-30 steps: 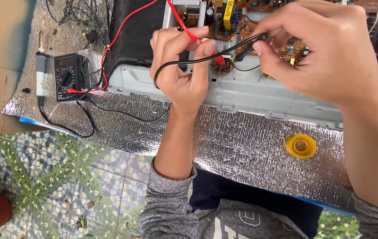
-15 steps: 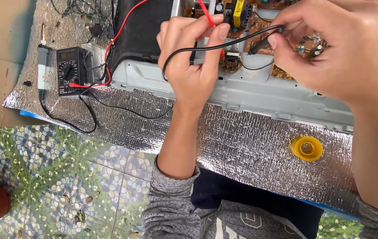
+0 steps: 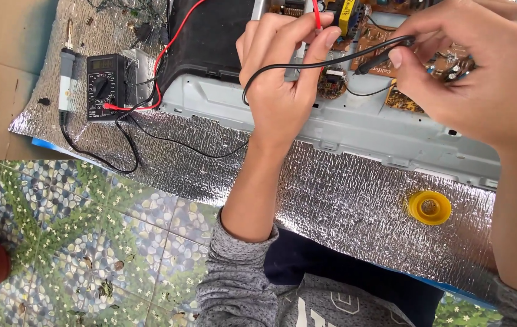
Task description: Testing components on a television circuit board using a digital multimeter to diagnose faults.
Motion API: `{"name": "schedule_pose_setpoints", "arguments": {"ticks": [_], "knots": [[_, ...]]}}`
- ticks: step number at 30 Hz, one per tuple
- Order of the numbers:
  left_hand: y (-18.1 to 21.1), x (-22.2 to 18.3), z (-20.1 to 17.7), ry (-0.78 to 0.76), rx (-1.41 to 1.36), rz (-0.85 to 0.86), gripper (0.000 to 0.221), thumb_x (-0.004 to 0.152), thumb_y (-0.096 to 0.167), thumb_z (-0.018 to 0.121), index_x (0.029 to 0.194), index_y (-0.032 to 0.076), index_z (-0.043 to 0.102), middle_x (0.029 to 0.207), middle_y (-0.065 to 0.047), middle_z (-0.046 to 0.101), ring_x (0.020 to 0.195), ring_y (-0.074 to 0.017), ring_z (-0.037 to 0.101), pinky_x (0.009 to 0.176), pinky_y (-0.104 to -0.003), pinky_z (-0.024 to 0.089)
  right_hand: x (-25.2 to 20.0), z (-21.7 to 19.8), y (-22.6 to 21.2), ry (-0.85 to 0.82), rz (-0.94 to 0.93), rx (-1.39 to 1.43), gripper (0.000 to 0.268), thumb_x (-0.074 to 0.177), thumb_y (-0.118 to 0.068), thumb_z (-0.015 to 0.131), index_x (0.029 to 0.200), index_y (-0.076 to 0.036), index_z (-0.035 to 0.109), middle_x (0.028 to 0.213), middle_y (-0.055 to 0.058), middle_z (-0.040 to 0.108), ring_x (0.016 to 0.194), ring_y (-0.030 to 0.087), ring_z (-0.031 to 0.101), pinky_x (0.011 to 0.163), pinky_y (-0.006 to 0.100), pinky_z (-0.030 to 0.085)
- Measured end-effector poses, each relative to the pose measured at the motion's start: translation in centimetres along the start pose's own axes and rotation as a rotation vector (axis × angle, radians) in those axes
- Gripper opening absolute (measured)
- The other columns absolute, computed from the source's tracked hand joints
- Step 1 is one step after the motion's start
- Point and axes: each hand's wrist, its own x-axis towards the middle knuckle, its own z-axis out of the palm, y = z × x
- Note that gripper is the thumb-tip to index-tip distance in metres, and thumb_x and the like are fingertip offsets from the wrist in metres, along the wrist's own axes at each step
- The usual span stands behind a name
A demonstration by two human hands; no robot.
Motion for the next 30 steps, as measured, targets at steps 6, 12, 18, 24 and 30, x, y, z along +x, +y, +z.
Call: {"name": "schedule_pose_setpoints", "arguments": {"ticks": [6, 12, 18, 24, 30], "knots": [[0.3, 0.0, -0.1, -0.014, 0.002, -0.013, 0.011, 0.103, 0.024, 0.066, 0.11, 0.018, 0.071, 0.099, 0.006, 0.067, 0.095, -0.0163, 0.063, 0.1, -0.034, 0.042, -0.3, 0.1, 0.0, 0.007, 0.047, 0.0, 0.004, 0.124, 0.01, 0.085, 0.125, 0.008, 0.082, 0.101, 0.014, 0.074, 0.1, 0.023, 0.072, 0.091, 0.035, 0.053], [0.2, 0.1, -0.2, -0.014, 0.015, -0.013, 0.011, 0.103, 0.026, 0.065, 0.109, 0.019, 0.07, 0.097, 0.007, 0.067, 0.094, -0.0175, 0.061, 0.099, -0.035, 0.042, 0.0, -0.1, -0.8, 0.005, 0.001, 0.038, 0.006, 0.122, 0.012, 0.085, 0.124, 0.011, 0.079, 0.099, 0.015, 0.072, 0.096, 0.027, 0.068, 0.09, 0.04, 0.05], [0.3, 0.3, -0.3, -0.008, 0.026, -0.017, 0.01, 0.102, 0.025, 0.067, 0.107, 0.018, 0.07, 0.098, 0.007, 0.068, 0.094, -0.0177, 0.062, 0.099, -0.035, 0.042, 1.2, 0.6, -2.3, 0.015, -0.132, 0.088, 0.005, 0.116, 0.015, 0.081, 0.119, 0.017, 0.077, 0.097, 0.021, 0.074, 0.091, 0.03, 0.071, 0.085, 0.039, 0.054], [0.2, 0.3, -0.3, -0.02, 0.021, -0.016, 0.01, 0.102, 0.027, 0.066, 0.108, 0.019, 0.07, 0.098, 0.008, 0.067, 0.093, -0.0171, 0.062, 0.098, -0.035, 0.042, 1.3, 1.6, -2.0, 0.0, -0.155, 0.044, 0.004, 0.117, 0.009, 0.08, 0.118, 0.012, 0.077, 0.095, 0.016, 0.073, 0.087, 0.026, 0.071, 0.078, 0.036, 0.053], [-0.1, 0.3, -0.3, -0.025, 0.014, 0.021, 0.01, 0.102, 0.025, 0.066, 0.109, 0.018, 0.07, 0.099, 0.005, 0.068, 0.09, -0.0179, 0.062, 0.095, -0.035, 0.042, 1.3, 1.7, -2.2, -0.001, -0.171, 0.02, 0.008, 0.116, 0.008, 0.083, 0.119, 0.013, 0.078, 0.099, 0.017, 0.075, 0.09, 0.029, 0.071, 0.08, 0.038, 0.055]]}}
